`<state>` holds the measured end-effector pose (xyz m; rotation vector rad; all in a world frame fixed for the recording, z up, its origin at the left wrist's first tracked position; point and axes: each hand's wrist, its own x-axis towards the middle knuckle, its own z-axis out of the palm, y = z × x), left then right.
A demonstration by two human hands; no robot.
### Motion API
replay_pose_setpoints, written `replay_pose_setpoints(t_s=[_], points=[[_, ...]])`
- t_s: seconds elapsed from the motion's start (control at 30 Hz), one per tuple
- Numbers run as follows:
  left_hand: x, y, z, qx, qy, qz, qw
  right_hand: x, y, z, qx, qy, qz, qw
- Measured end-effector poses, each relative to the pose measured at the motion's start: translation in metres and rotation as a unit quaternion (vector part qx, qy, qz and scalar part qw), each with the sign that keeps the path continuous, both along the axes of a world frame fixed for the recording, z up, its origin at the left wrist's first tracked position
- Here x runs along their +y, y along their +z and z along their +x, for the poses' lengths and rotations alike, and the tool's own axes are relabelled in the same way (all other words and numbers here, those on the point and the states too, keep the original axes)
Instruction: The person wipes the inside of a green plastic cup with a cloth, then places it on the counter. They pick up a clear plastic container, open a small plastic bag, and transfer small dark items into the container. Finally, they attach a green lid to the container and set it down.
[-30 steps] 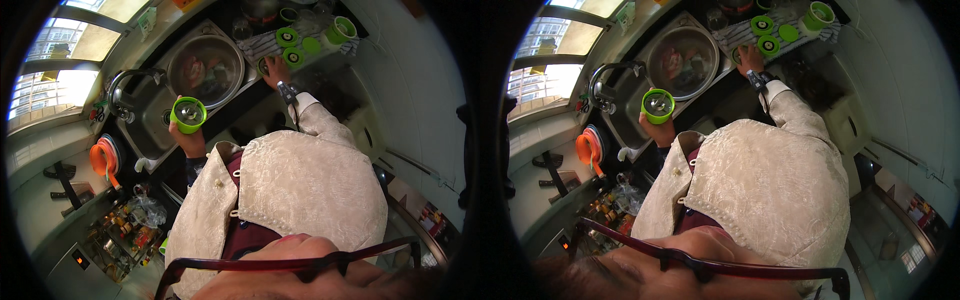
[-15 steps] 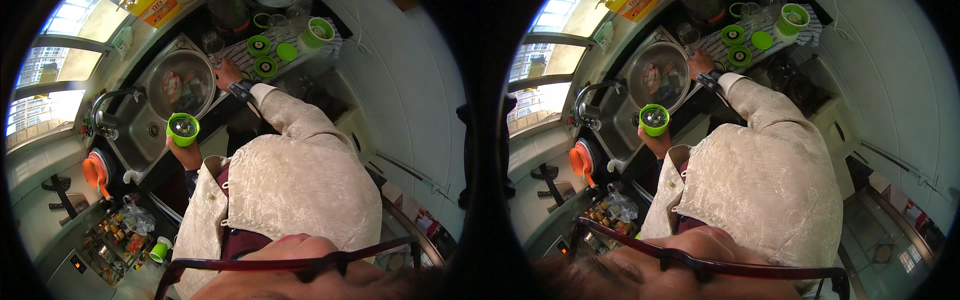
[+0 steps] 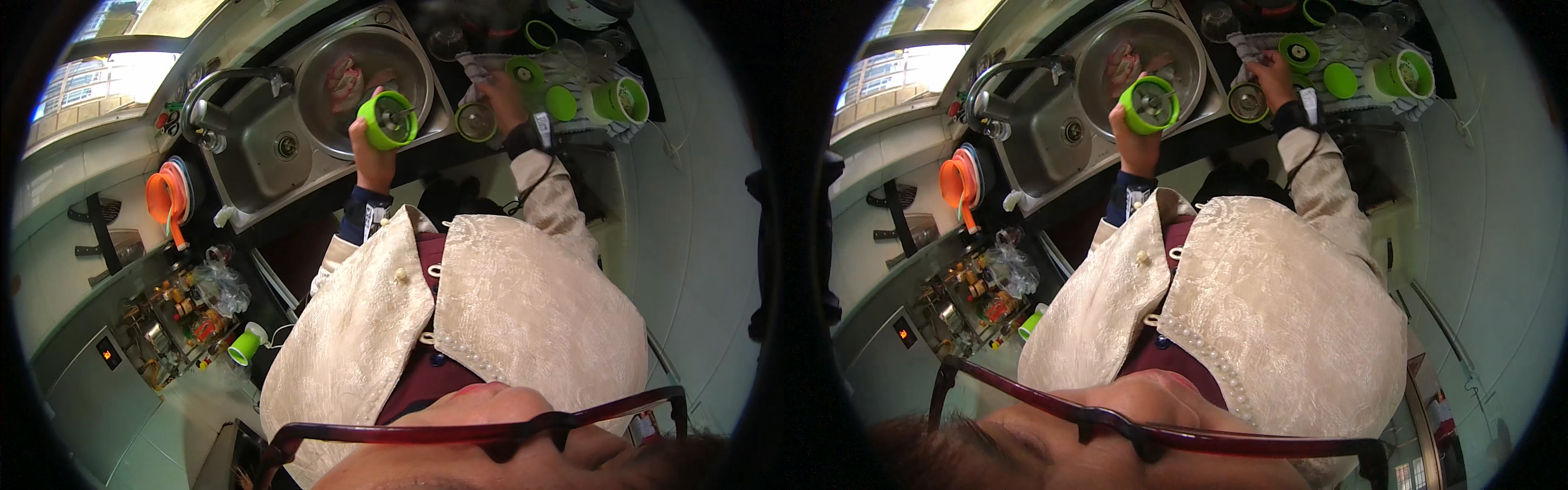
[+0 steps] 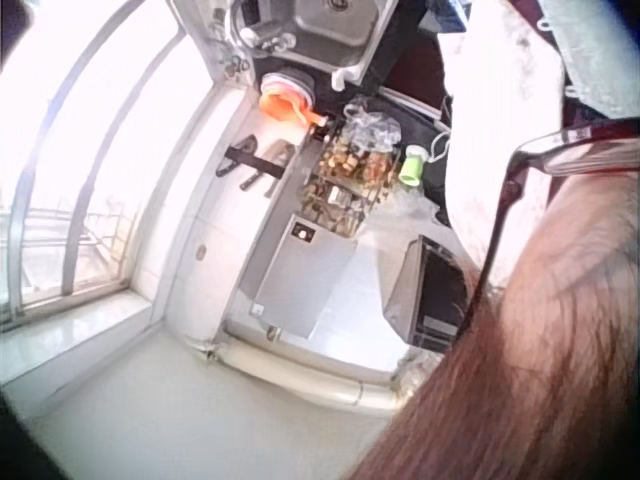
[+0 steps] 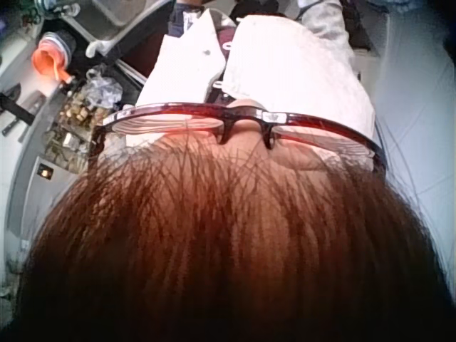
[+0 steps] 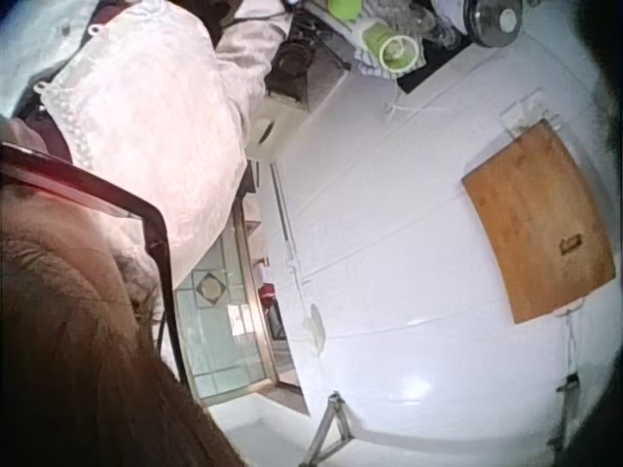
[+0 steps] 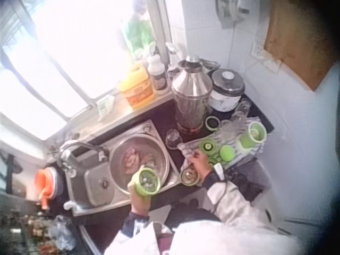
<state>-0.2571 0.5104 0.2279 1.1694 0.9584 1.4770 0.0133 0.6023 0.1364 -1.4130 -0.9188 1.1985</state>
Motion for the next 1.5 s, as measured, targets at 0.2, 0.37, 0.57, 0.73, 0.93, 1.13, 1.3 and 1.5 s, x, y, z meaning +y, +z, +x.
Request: replay_pose_setpoints(t_s=[0.2,0.37,0.57,0.73,0.93,1.13,1.3,1.5], points=[[0.062,-0.045,0.027,-0.228,-0.058,-0.227,0.945,-0.008,0.018,0.004,0.018,0.031,0.008,0.999],[0.090,-0.071,0.046,-0.164,-0.086,-0.351,0.918,-0.006,0.018,0.000,-0.025,0.085,0.079,0.993],[0.084,-0.084,0.048,-0.167,-0.072,-0.379,0.907,-0.008,0.019,-0.012,0.052,0.172,0.049,0.982],[0.084,-0.096,0.042,-0.190,-0.054,-0.353,0.915,-0.006,0.012,-0.031,0.068,0.230,0.051,0.969],[0.078,-0.089,0.041,-0.163,-0.050,-0.248,0.954,0.001,0.001,-0.041,0.006,0.283,0.022,0.959],[0.088,-0.077,0.047,0.000,-0.051,-0.062,0.997,0.005,0.010,-0.033,0.171,0.309,-0.119,0.928],[0.093,-0.073,0.048,0.120,-0.105,0.000,0.987,0.004,0.025,-0.025,0.260,0.345,-0.125,0.893],[0.096,-0.045,0.042,0.338,-0.101,0.065,0.933,-0.001,0.037,-0.034,0.240,0.272,-0.069,0.929]])
